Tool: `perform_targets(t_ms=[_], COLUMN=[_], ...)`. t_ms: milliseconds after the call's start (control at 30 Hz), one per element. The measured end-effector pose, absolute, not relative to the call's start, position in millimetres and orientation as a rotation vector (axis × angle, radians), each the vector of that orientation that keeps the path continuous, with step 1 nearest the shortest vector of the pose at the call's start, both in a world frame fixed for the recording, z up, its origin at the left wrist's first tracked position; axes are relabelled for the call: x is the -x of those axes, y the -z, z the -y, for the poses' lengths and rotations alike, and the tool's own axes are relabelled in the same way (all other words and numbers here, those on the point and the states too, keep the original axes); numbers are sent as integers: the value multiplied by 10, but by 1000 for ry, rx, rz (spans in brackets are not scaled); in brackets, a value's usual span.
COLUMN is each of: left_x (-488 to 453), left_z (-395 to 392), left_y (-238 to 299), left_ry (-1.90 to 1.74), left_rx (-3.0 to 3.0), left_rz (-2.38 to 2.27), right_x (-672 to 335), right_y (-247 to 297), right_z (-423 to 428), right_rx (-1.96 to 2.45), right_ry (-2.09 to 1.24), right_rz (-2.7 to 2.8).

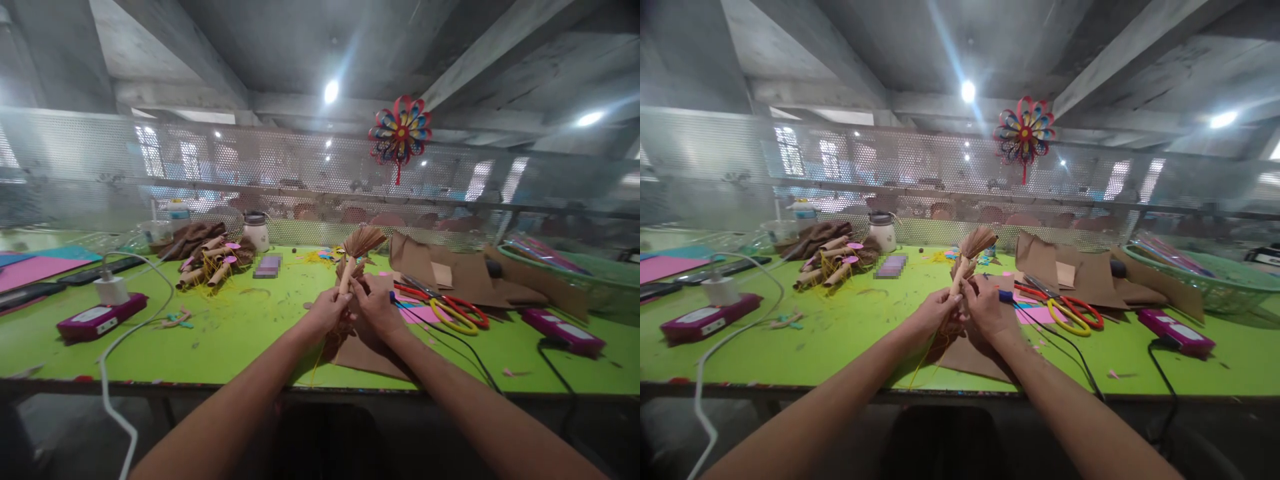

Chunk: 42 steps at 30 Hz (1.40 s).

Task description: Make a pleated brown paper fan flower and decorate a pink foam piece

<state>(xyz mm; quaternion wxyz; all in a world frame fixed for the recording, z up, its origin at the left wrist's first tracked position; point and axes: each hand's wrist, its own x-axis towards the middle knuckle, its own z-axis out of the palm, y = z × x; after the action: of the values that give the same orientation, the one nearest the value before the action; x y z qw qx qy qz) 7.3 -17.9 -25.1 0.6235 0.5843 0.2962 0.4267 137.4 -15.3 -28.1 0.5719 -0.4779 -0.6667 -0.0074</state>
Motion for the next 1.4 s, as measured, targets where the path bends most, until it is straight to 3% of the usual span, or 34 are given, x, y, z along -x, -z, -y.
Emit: perform_targets(t_ms=[533, 1100, 1400], left_x=[-45, -11, 1], left_z=[142, 147, 114], left_y=[240, 238, 237], left_ry=[-1059, -1079, -1147], left_rx=[-1365, -1592, -1663], left_rz=[-742, -882, -880], right_x=[-1382, -1438, -1399], right_y=[244, 179, 125], right_z=[159, 75, 111], right_rx=[1057, 912, 888], right_ry=[-52, -639, -719], right_rz=[1449, 1097, 1066])
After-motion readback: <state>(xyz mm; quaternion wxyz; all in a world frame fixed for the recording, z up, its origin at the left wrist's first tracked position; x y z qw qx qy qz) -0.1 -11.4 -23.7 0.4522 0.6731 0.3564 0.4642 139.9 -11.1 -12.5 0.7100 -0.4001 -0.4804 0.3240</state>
